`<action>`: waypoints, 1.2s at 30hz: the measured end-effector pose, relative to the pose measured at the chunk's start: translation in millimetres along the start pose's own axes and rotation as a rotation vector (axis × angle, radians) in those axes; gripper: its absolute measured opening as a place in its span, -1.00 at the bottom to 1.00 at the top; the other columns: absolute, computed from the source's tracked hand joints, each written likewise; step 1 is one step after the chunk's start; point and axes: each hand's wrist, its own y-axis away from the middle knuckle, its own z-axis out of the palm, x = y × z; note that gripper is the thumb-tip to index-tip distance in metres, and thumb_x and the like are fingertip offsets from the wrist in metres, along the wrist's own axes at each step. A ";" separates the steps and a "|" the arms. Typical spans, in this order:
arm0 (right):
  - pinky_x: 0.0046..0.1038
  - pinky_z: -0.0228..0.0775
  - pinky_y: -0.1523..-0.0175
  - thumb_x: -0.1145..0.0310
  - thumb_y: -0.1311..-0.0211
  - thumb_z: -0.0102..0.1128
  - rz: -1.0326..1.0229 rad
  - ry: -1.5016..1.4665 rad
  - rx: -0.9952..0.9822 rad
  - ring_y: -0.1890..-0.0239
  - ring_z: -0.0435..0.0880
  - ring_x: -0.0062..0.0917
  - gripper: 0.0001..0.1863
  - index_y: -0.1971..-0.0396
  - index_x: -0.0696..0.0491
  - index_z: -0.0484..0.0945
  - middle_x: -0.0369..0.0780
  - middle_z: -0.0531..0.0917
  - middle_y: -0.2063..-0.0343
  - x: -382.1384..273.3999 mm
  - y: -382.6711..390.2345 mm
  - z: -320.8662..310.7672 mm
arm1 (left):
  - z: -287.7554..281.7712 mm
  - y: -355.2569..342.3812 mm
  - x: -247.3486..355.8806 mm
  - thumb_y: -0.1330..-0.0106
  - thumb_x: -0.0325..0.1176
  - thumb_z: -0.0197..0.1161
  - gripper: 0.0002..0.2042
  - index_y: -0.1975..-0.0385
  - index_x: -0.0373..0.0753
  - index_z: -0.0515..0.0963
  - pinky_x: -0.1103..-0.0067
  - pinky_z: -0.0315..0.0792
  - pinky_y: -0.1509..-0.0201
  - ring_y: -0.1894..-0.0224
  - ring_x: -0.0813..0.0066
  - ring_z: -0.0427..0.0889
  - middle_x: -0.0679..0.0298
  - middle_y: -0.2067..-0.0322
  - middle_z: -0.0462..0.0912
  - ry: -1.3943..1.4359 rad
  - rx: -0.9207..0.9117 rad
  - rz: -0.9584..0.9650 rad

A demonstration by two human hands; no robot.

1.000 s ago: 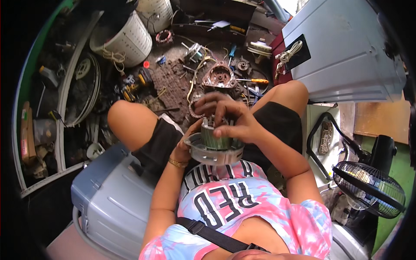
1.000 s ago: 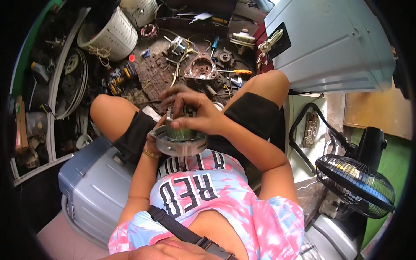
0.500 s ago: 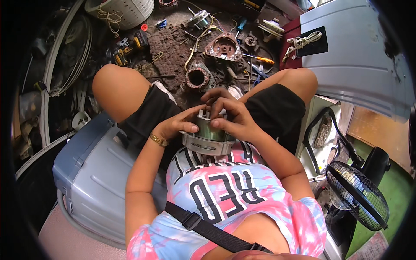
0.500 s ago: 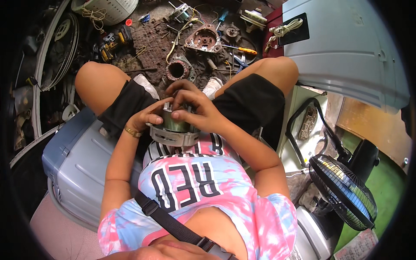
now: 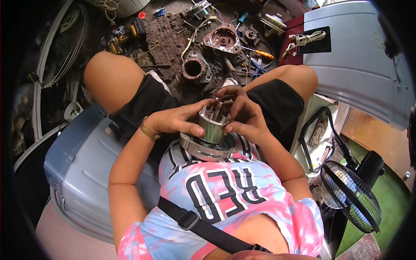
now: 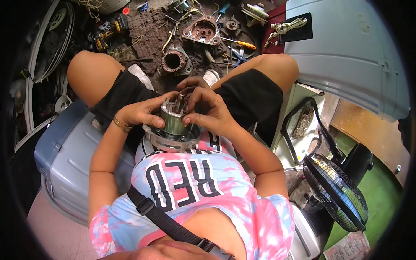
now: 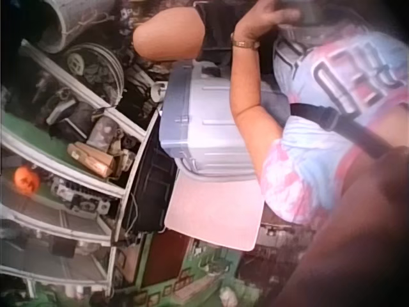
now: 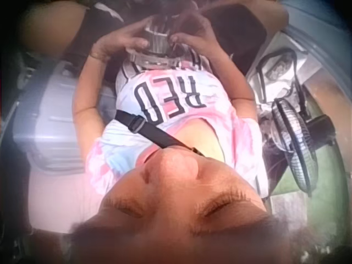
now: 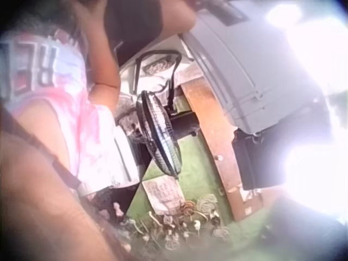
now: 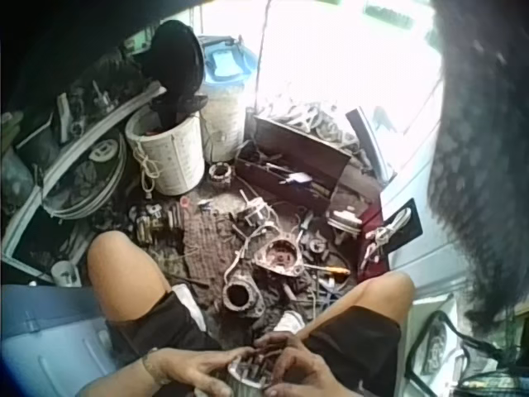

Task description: The person disassembles old electric motor components by separating the stator, rotor, and bracket, then assembles a motor by fitting the rotor and stator into the housing by hand.

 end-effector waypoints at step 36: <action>-0.40 0.40 -0.04 0.59 -0.01 0.42 -0.023 0.577 -0.052 -0.03 0.54 -0.31 -0.76 0.59 0.15 0.45 -0.02 0.43 -0.06 -34.1 1.0 37.8 | 24.8 -11.8 16.9 -0.13 0.09 0.48 0.03 -0.42 -0.43 0.05 0.38 0.31 -0.33 -0.28 0.08 0.43 -0.11 -0.20 0.42 -0.516 0.009 0.002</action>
